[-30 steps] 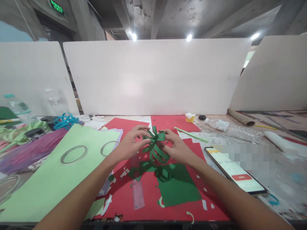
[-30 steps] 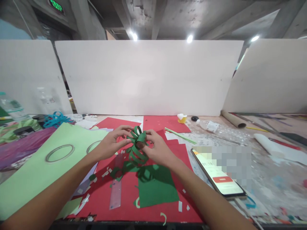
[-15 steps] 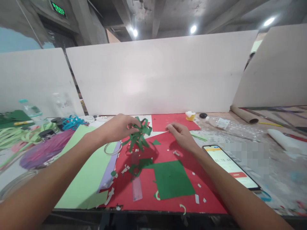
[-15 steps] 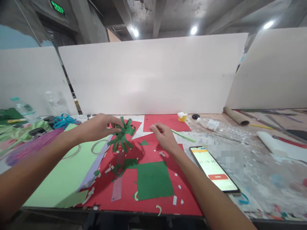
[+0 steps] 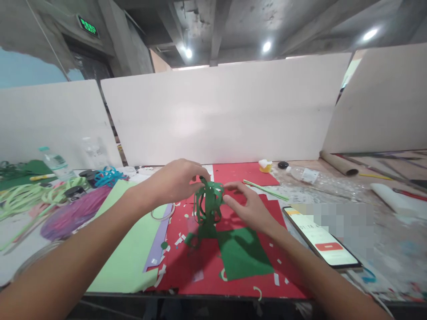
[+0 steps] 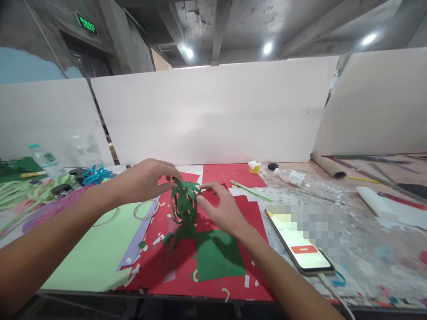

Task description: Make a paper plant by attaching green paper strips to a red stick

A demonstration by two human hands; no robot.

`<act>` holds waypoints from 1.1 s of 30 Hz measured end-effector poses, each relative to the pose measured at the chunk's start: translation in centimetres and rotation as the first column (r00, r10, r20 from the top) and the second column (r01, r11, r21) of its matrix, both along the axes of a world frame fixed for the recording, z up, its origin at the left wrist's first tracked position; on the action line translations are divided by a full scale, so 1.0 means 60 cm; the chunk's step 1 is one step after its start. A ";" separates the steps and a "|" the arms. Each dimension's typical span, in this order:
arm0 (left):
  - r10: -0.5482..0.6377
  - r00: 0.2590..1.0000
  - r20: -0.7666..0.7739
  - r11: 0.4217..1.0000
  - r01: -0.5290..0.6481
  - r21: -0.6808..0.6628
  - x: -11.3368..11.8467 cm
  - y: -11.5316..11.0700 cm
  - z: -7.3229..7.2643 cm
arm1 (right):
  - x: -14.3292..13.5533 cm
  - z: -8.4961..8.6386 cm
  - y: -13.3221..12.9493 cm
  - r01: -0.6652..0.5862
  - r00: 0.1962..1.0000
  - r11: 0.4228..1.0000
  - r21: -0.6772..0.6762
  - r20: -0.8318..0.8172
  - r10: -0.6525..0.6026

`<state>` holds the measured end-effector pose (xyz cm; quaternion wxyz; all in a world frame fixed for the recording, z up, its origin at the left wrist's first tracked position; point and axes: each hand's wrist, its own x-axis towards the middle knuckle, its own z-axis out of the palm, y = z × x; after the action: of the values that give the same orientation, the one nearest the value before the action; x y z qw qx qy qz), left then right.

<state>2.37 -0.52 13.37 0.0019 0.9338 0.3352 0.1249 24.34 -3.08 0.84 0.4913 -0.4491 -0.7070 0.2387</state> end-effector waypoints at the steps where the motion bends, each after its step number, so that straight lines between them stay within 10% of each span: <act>1: -0.034 0.999 0.025 0.999 0.035 -0.036 0.002 -0.002 0.005 | 0.007 0.001 0.002 -0.030 0.998 0.998 -0.056 -0.053 0.027; 7: -0.012 0.938 0.347 0.997 0.038 -0.068 0.020 0.007 0.034 | 0.032 0.012 0.012 -0.457 0.856 0.801 -0.388 -0.437 0.277; 10: 0.029 0.888 0.458 0.998 0.001 -0.064 0.016 0.028 0.027 | 0.039 0.010 0.006 -0.627 0.723 0.610 -0.484 -0.654 0.224; 13: 0.099 0.861 0.499 0.993 -0.052 -0.107 0.000 0.052 -0.005 | 0.050 0.001 -0.001 -0.715 0.580 0.539 -0.445 -0.809 0.101; 23: 0.425 0.682 0.595 0.861 -0.101 -0.499 -0.060 0.100 -0.173 | 0.072 -0.027 0.034 -0.588 0.694 0.556 -0.588 -0.719 -0.025; 33: 0.343 0.853 0.394 0.881 -0.147 -0.450 -0.086 0.120 -0.244 | 0.073 -0.042 0.065 -0.355 0.818 0.720 -0.596 -0.570 -0.069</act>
<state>-2.80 6.66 -1.24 0.2582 0.8041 0.4621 0.2707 28.69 0.82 -1.67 0.4546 -0.4485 -0.4294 0.6386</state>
